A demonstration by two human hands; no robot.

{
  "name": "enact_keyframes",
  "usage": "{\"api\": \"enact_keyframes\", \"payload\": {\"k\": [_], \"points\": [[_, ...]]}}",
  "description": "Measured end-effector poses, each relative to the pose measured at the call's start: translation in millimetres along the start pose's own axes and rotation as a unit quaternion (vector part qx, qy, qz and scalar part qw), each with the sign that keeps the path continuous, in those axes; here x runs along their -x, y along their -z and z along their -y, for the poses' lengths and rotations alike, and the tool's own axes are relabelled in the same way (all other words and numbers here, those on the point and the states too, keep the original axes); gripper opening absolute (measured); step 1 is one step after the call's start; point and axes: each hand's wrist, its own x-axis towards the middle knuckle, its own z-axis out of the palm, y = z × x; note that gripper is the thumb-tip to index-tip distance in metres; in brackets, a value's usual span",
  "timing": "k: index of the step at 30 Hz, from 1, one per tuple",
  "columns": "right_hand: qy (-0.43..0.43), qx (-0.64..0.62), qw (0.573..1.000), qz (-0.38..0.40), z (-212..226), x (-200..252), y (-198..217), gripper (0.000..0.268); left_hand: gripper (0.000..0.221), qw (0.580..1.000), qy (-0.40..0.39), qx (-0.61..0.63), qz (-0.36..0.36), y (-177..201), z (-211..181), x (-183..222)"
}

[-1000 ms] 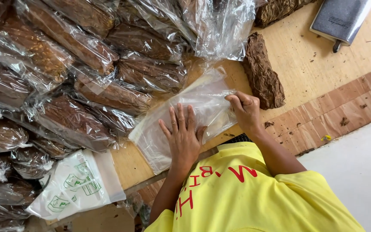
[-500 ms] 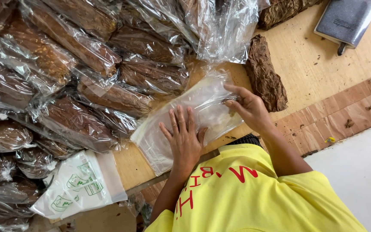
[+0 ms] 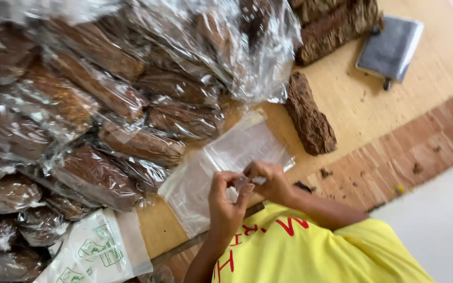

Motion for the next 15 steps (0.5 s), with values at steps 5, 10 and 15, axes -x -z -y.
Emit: {"api": "enact_keyframes", "payload": {"k": [5, 10, 15], "points": [[0.009, -0.051, 0.998, 0.019, 7.3, -7.5, -5.9, 0.042, 0.015, 0.999, -0.028, 0.014, -0.040, 6.8, 3.1, 4.7], [-0.223, -0.432, 0.874, 0.015, 13.9, -13.3, -8.1, 0.025, 0.016, 0.942, 0.093, 0.323, -0.013, 16.7, -4.3, 15.9], [-0.088, -0.330, 0.938, -0.061, 15.9, -20.3, -2.5, 0.019, 0.021, 0.994, -0.056, 0.095, 0.005, 34.8, -8.0, 18.8]]}}
